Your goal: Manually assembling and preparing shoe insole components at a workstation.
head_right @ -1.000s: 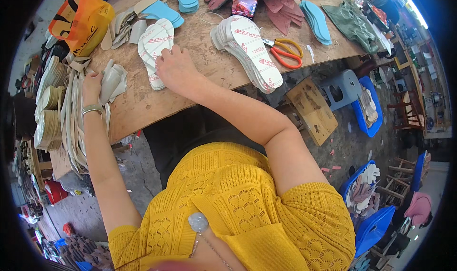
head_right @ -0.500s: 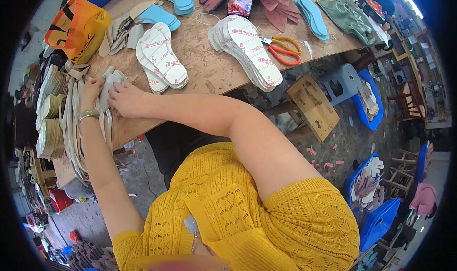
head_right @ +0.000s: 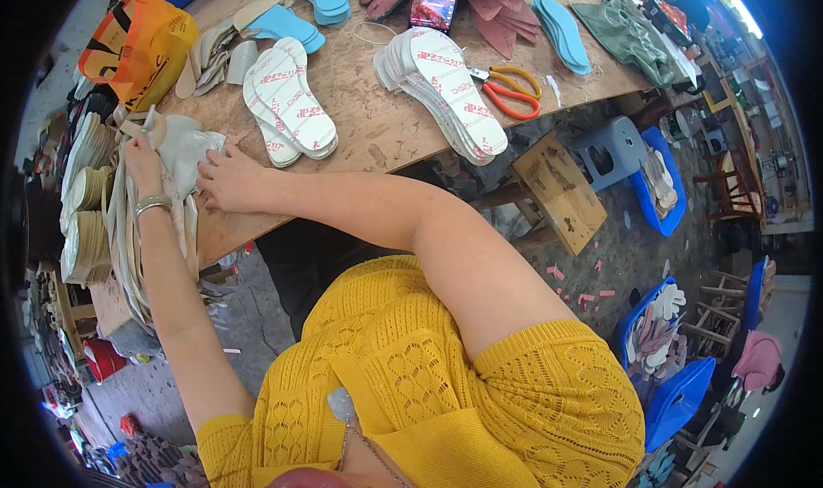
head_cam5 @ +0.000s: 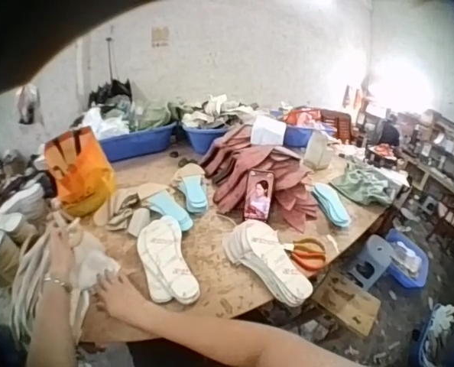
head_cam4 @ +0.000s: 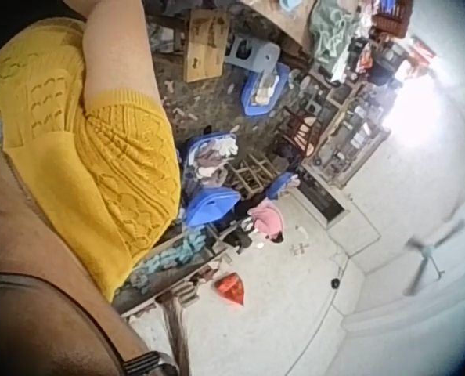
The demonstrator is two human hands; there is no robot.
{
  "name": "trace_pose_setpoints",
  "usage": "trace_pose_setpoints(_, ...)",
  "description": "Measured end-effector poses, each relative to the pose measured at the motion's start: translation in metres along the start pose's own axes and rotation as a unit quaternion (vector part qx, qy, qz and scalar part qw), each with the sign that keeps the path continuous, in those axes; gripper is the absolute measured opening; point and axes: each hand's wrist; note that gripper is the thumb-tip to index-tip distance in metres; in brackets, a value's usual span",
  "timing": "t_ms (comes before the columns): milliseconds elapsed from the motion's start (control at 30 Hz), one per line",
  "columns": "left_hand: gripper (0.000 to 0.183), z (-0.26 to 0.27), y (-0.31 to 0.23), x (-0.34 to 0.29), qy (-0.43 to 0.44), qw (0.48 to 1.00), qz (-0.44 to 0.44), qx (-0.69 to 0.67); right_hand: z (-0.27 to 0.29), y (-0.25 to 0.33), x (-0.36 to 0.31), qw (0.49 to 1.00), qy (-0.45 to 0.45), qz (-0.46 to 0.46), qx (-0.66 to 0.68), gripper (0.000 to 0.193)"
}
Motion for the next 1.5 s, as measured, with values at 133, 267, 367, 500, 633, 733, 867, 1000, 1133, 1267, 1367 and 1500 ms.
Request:
trace_pose_setpoints(133,0.028,0.033,-0.006,0.014,-0.052,0.997,-0.027,-0.05,0.004,0.005,0.002,1.0,0.02,0.0,0.017,0.042)
trace_pose_setpoints(267,0.022,0.057,-0.066,-0.014,-0.003,0.944,0.082,-0.321,0.003,-0.002,-0.002,0.999,0.034,-0.006,0.026,0.048)
trace_pose_setpoints(367,0.021,0.068,-0.105,-0.058,0.124,0.892,0.09,-0.426,0.03,-0.005,-0.001,0.954,-0.051,-0.151,0.253,0.049)
trace_pose_setpoints(500,0.024,0.058,-0.1,-0.11,0.257,0.84,0.164,-0.449,0.068,-0.004,-0.015,0.683,-0.197,-0.335,0.618,0.045)
trace_pose_setpoints(633,0.025,0.058,-0.128,-0.147,0.343,0.775,0.217,-0.485,0.074,-0.009,-0.043,0.622,-0.164,-0.402,0.651,0.039)
trace_pose_setpoints(733,0.031,0.052,-0.121,-0.15,0.385,0.728,0.203,-0.53,0.088,0.001,-0.043,0.622,-0.205,-0.416,0.631,0.031)
trace_pose_setpoints(867,0.037,0.064,-0.119,-0.153,0.423,0.705,0.172,-0.543,0.084,0.004,-0.042,0.614,-0.211,-0.427,0.63,0.025)
trace_pose_setpoints(1000,0.036,0.066,-0.115,-0.154,0.393,0.777,0.073,-0.487,0.08,0.006,-0.041,0.603,-0.211,-0.423,0.643,0.021)
trace_pose_setpoints(1133,0.025,0.061,-0.101,-0.143,0.346,0.791,0.154,-0.48,0.083,0.009,-0.038,0.594,-0.19,-0.415,0.663,0.021)
trace_pose_setpoints(1267,0.016,0.053,-0.088,-0.13,0.258,0.836,0.172,-0.452,0.077,0.008,-0.034,0.577,-0.154,-0.422,0.683,0.022)
trace_pose_setpoints(1367,0.022,0.063,-0.061,-0.104,0.163,0.844,0.228,-0.457,0.075,0.007,-0.026,0.589,-0.126,-0.434,0.67,0.023)
trace_pose_setpoints(1500,0.024,0.08,-0.079,-0.114,0.194,0.859,0.209,-0.426,0.076,0.002,-0.005,0.828,-0.031,-0.388,0.403,0.044)
Point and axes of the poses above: each hand's wrist, its own x-axis towards the middle knuckle, its own z-axis out of the back of the hand, y = z × x, and after that the axes turned 9 degrees about z, right-handed
